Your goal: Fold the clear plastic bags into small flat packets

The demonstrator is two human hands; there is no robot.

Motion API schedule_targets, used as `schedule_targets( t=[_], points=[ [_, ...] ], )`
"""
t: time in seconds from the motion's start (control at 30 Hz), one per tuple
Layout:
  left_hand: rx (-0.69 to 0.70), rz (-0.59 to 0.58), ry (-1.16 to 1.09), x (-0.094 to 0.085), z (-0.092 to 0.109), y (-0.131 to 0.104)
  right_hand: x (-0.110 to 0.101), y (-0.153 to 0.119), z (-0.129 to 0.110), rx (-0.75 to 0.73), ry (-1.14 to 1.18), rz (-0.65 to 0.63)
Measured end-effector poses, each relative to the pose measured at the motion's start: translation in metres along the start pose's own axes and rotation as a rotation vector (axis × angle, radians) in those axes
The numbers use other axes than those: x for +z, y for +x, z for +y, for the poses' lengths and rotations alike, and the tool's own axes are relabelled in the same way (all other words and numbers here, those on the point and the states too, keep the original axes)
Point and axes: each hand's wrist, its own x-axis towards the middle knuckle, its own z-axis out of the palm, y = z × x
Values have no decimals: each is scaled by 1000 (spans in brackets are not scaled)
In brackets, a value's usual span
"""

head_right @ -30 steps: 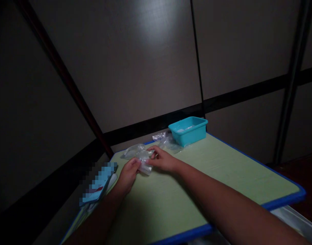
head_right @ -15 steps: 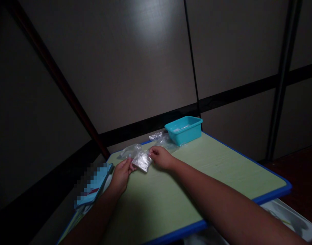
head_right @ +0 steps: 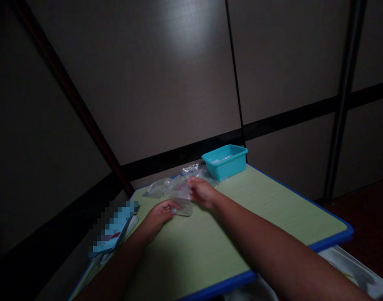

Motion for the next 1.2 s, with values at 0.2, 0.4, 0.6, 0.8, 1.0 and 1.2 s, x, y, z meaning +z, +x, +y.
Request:
schedule_targets(
  t=[0.2, 0.4, 0.6, 0.8, 1.0, 1.2],
  points=[
    [-33, 157, -217, -7, -5, 1, -11, 9, -2, -113, -88, 266],
    [-44, 204, -333, -8, -5, 2, -11, 9, -6, -101, -67, 292],
    [-72, 223, -220, -8, -6, 3, -3, -2, -9, 2, -37, 4],
    [-56, 254, -99, -8, -9, 3, -2, -7, -1, 114, -303, -64],
    [23, 437, 44, -8, -7, 6, -4, -4, 0, 20, -354, -3],
    [183, 342, 247, -6, -4, 3, 0, -2, 5, -91, -448, 35]
  ],
)
